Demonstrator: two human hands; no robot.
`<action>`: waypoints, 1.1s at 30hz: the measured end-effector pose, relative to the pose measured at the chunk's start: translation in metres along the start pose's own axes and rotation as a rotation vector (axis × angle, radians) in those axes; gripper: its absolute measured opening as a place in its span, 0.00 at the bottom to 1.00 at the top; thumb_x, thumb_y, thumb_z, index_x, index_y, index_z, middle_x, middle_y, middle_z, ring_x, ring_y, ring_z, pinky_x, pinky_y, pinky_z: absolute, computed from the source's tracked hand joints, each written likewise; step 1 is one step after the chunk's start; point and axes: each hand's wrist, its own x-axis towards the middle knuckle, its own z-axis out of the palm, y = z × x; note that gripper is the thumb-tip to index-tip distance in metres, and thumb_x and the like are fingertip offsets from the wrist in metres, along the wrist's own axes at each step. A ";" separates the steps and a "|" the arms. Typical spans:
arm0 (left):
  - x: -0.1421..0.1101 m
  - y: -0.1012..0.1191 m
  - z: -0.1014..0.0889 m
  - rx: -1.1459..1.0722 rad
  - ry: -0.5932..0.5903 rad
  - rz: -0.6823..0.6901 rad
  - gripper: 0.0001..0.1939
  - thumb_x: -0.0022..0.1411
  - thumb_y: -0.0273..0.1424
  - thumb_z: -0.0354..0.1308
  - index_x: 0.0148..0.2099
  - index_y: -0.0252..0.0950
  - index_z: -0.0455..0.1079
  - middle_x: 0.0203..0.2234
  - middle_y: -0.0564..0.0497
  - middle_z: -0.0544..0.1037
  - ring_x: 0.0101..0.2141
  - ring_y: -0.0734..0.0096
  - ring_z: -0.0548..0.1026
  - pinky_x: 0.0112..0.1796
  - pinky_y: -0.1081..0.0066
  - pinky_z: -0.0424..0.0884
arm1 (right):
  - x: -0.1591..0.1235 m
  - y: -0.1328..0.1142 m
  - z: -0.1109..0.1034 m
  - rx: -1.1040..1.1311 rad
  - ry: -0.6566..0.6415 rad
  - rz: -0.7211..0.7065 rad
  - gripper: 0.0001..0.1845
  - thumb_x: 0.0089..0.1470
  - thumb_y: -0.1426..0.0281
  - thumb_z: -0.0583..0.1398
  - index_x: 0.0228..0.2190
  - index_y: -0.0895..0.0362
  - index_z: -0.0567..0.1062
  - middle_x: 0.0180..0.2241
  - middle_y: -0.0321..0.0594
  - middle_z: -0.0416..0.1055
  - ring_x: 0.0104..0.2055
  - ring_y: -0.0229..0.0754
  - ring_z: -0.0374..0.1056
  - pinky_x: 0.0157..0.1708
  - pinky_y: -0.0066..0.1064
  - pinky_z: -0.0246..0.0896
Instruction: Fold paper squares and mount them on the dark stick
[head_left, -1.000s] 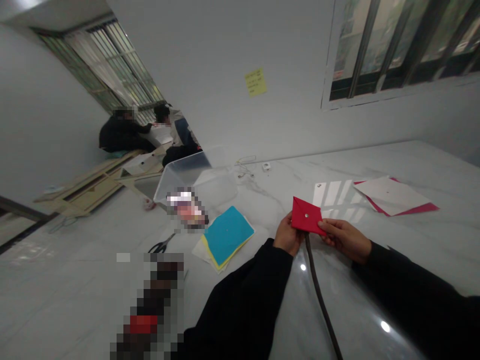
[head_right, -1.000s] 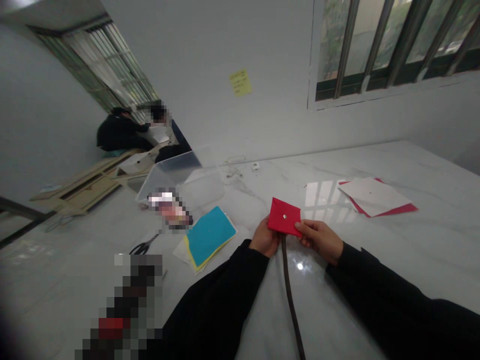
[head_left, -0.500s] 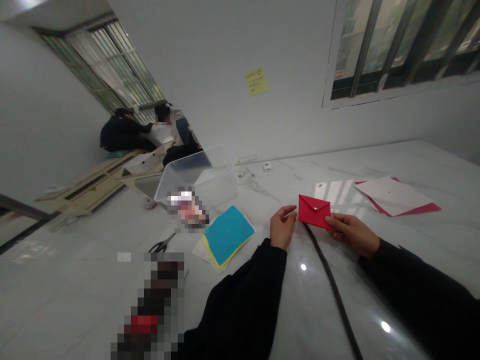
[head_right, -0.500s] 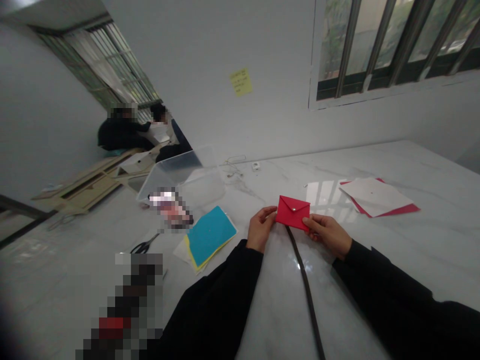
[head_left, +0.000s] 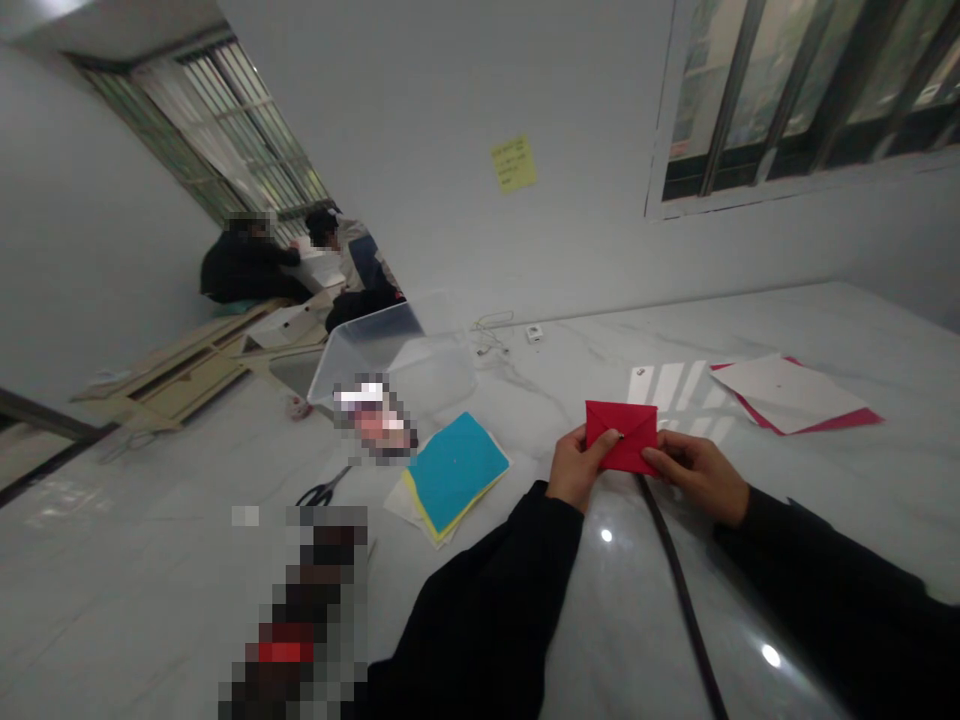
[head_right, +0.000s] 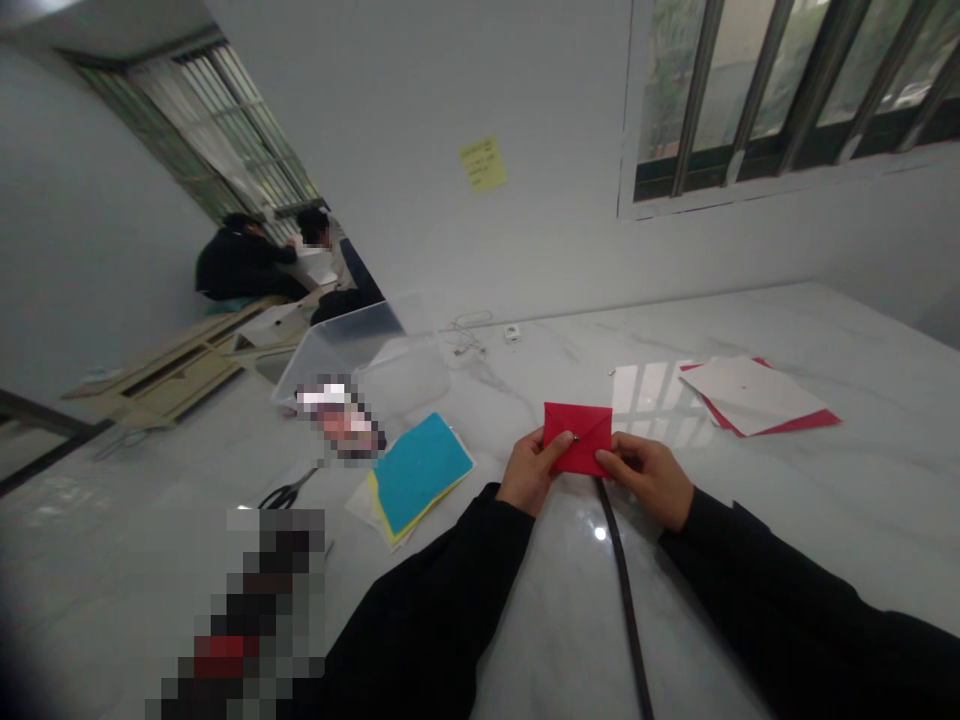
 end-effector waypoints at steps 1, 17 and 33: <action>0.000 0.000 -0.001 -0.012 0.001 -0.003 0.22 0.46 0.37 0.72 0.41 0.30 0.77 0.37 0.42 0.81 0.36 0.63 0.77 0.44 0.63 0.71 | 0.000 0.000 0.000 -0.005 -0.001 -0.003 0.22 0.54 0.49 0.60 0.25 0.55 0.69 0.21 0.32 0.64 0.23 0.37 0.58 0.24 0.29 0.52; 0.000 -0.001 -0.002 -0.045 0.022 -0.035 0.22 0.45 0.34 0.72 0.42 0.30 0.76 0.37 0.42 0.81 0.36 0.62 0.78 0.44 0.62 0.71 | 0.000 0.004 -0.001 -0.015 -0.024 -0.019 0.19 0.56 0.53 0.59 0.26 0.55 0.69 0.21 0.32 0.64 0.23 0.37 0.59 0.24 0.30 0.52; -0.002 -0.007 -0.002 0.034 -0.063 -0.027 0.22 0.44 0.35 0.72 0.42 0.30 0.75 0.35 0.44 0.80 0.33 0.66 0.77 0.39 0.67 0.70 | -0.006 -0.007 0.005 -0.561 0.311 -0.558 0.10 0.57 0.65 0.63 0.42 0.50 0.77 0.38 0.42 0.75 0.43 0.49 0.69 0.43 0.44 0.66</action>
